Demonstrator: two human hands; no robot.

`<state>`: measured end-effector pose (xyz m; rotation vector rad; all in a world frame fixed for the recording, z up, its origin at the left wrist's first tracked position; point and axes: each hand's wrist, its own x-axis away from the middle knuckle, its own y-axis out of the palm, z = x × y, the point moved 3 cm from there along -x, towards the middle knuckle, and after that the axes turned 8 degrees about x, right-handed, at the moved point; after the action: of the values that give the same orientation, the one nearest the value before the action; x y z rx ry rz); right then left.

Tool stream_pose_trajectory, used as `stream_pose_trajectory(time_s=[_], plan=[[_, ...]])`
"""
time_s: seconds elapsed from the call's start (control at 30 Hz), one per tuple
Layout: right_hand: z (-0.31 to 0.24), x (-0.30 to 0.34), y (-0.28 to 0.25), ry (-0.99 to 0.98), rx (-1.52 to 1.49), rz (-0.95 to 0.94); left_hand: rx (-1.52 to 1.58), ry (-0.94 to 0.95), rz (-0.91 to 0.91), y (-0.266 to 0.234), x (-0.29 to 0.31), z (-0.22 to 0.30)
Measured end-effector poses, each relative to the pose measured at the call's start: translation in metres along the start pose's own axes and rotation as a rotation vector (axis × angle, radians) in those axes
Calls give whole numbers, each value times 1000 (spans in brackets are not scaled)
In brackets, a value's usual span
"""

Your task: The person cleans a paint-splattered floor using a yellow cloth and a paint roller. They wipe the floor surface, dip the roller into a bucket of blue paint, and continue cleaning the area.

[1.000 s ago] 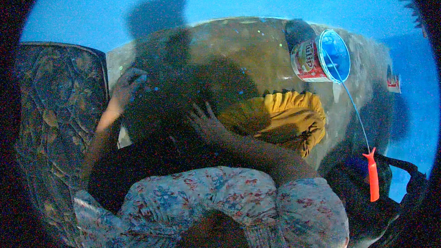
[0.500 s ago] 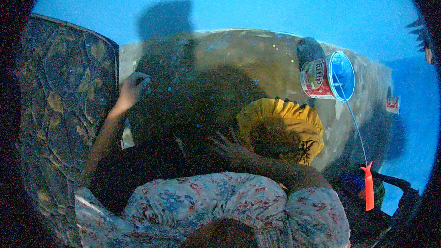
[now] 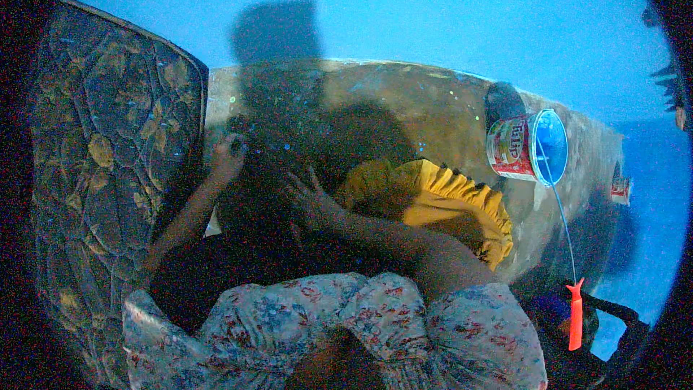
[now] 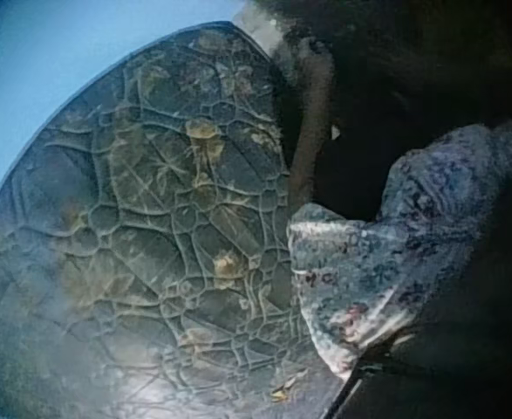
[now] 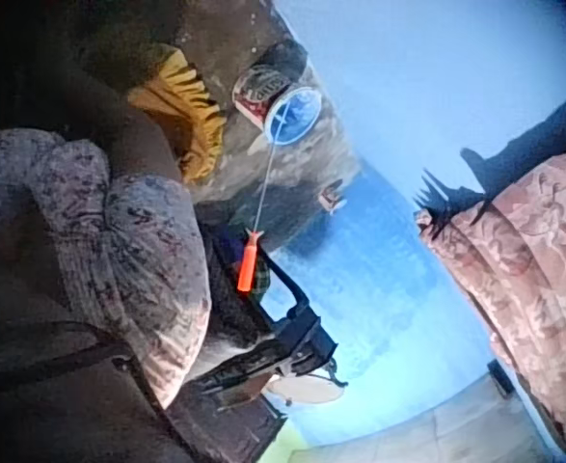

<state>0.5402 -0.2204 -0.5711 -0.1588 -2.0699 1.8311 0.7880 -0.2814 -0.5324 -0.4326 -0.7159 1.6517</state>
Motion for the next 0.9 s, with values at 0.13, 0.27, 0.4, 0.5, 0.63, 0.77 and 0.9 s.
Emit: stream_pose_trajectory(time_s=[0.13, 0.27, 0.4, 0.5, 0.63, 0.77, 0.9], plan=[[23, -22, -35, 56, 23, 23, -111, 132, 81, -7, 2, -2], [81, -69, -19, 242, 101, 239, -27, 130, 43, -9, 1, -2], [64, -61, -31, 289, 140, 149, -63, 132, 80, -19, 8, -4], [29, -6, -14, 150, 73, 65, -13, 54, 12, -15, 7, -3], [29, 7, -14, 190, -21, 174, -159, 118, -88, 8, 14, 0], [69, -66, -22, 279, 197, 148, -125, 217, -105, 23, 21, 7], [110, -74, -34, 363, 81, 240, -212, 340, -145, 23, 26, 42]])
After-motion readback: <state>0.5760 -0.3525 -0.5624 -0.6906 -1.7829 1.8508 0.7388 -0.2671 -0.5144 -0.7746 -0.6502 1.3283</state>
